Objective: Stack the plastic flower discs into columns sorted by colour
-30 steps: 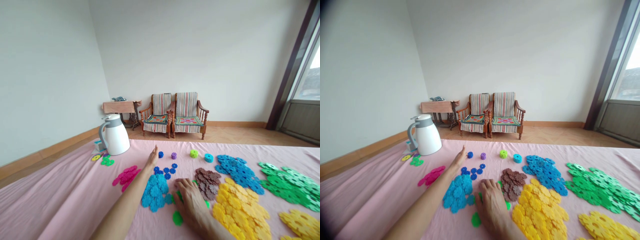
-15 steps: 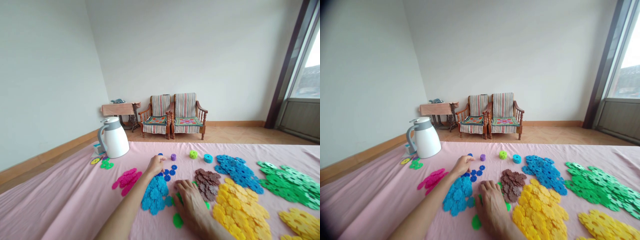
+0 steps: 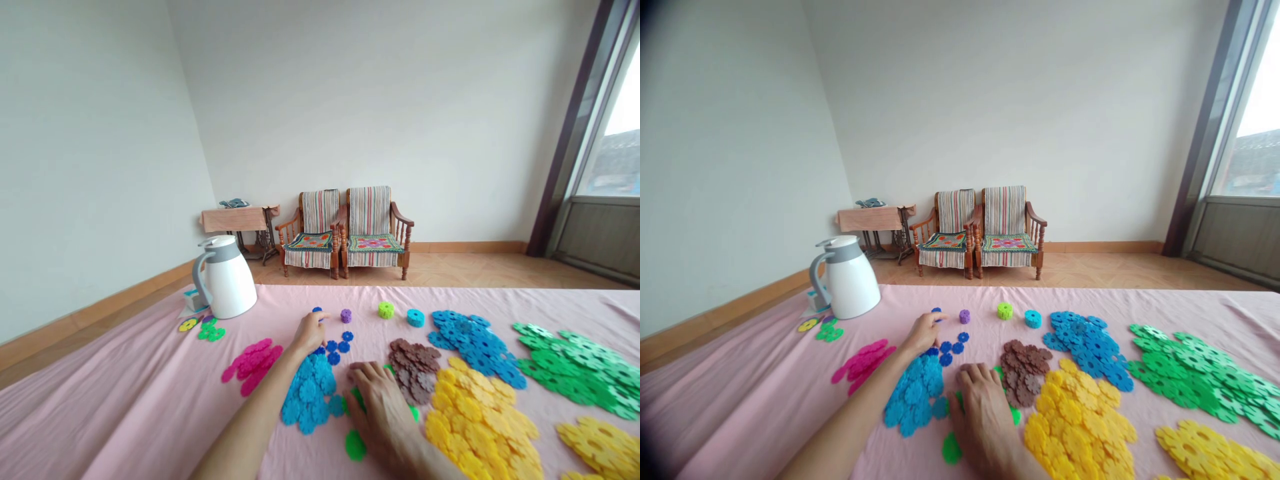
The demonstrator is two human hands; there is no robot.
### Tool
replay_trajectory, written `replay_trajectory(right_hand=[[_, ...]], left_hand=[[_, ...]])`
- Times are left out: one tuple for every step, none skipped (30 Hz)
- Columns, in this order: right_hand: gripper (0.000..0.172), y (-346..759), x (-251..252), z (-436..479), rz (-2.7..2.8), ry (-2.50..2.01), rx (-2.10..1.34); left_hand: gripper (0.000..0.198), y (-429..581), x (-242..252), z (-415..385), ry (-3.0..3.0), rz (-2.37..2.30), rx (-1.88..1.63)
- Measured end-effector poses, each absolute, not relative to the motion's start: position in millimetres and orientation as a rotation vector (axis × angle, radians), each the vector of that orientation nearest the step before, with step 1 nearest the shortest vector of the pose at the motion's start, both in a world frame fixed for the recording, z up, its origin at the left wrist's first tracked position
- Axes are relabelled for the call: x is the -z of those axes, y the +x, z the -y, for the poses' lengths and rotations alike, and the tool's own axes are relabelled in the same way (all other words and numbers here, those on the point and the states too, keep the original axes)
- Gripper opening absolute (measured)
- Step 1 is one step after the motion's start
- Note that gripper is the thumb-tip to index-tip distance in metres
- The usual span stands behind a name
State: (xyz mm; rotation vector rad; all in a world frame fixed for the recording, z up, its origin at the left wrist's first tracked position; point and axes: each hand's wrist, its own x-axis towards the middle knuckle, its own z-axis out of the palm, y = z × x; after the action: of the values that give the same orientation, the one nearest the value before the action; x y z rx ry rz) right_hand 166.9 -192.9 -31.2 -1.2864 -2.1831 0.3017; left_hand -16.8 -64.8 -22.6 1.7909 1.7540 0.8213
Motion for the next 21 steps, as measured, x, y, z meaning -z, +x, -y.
replay_trajectory(right_hand=[[0.020,167.1,31.3,192.8,2.184,-1.286,-0.303],[0.020,167.1,31.4,192.7,2.183,-1.286,-0.304],[0.020,167.1,31.5,192.7,2.183,-1.287,-0.306],[0.020,166.9,31.4,192.8,2.182,-1.289,-0.307],[0.020,166.7,31.2,192.9,2.182,-1.291,-0.308],[0.020,166.5,30.9,193.1,2.182,-1.294,-0.309],[0.020,166.2,30.3,193.3,2.183,-1.296,-0.310],[0.020,166.0,29.5,193.6,2.185,-1.300,-0.312],[0.020,165.8,28.6,193.8,2.186,-1.303,-0.314],[0.020,165.7,27.6,194.0,2.187,-1.308,-0.316],[0.020,165.7,26.7,194.2,2.186,-1.313,-0.318],[0.021,165.6,25.9,194.4,2.184,-1.319,-0.320],[0.021,165.6,25.3,194.6,2.180,-1.327,-0.322],[0.021,165.5,25.0,194.7,2.176,-1.334,-0.326],[0.021,165.4,24.9,194.7,2.173,-1.340,-0.331],[0.021,165.2,25.2,194.6,2.170,-1.345,-0.335],[0.021,165.0,25.8,194.4,2.168,-1.348,-0.340],[0.021,164.8,26.7,194.0,2.166,-1.350,-0.343],[0.022,164.7,27.9,193.4,2.164,-1.352,-0.344],[0.022,164.6,29.4,192.7,2.162,-1.352,-0.345],[0.022,164.7,31.0,191.9,2.161,-1.351,-0.345]], left_hand=[[0.039,-18.1,21.2,63.8,1.799,-1.771,-0.836],[0.038,-19.9,19.6,62.7,1.809,-1.795,-0.856],[0.036,-22.1,18.1,61.7,1.820,-1.827,-0.880],[0.034,-24.6,16.5,60.7,1.831,-1.867,-0.905],[0.032,-27.4,15.1,59.7,1.842,-1.911,-0.924],[0.030,-30.4,13.9,58.6,1.857,-1.953,-0.933],[0.029,-33.5,12.8,57.3,1.877,-1.989,-0.931],[0.027,-36.7,11.7,55.6,1.907,-2.010,-0.915],[0.028,-39.9,10.7,53.5,1.948,-2.017,-0.886],[0.031,-43.1,9.7,50.7,1.998,-2.009,-0.849],[0.035,-46.3,8.6,47.5,2.053,-1.991,-0.807],[0.042,-49.4,7.4,43.7,2.109,-1.965,-0.761],[0.048,-52.3,6.1,39.6,2.162,-1.935,-0.714],[0.052,-54.8,4.9,35.4,2.212,-1.901,-0.668],[0.054,-56.9,3.6,31.3,2.258,-1.864,-0.621],[0.055,-58.4,2.6,27.4,2.301,-1.822,-0.575],[0.055,-59.3,1.7,23.8,2.342,-1.777,-0.532],[0.053,-59.5,1.2,20.7,2.380,-1.734,-0.492],[0.052,-59.1,1.0,18.0,2.414,-1.695,-0.457],[0.050,-58.3,1.1,15.6,2.444,-1.663,-0.428],[0.047,-57.3,1.5,13.6,2.471,-1.638,-0.403]])
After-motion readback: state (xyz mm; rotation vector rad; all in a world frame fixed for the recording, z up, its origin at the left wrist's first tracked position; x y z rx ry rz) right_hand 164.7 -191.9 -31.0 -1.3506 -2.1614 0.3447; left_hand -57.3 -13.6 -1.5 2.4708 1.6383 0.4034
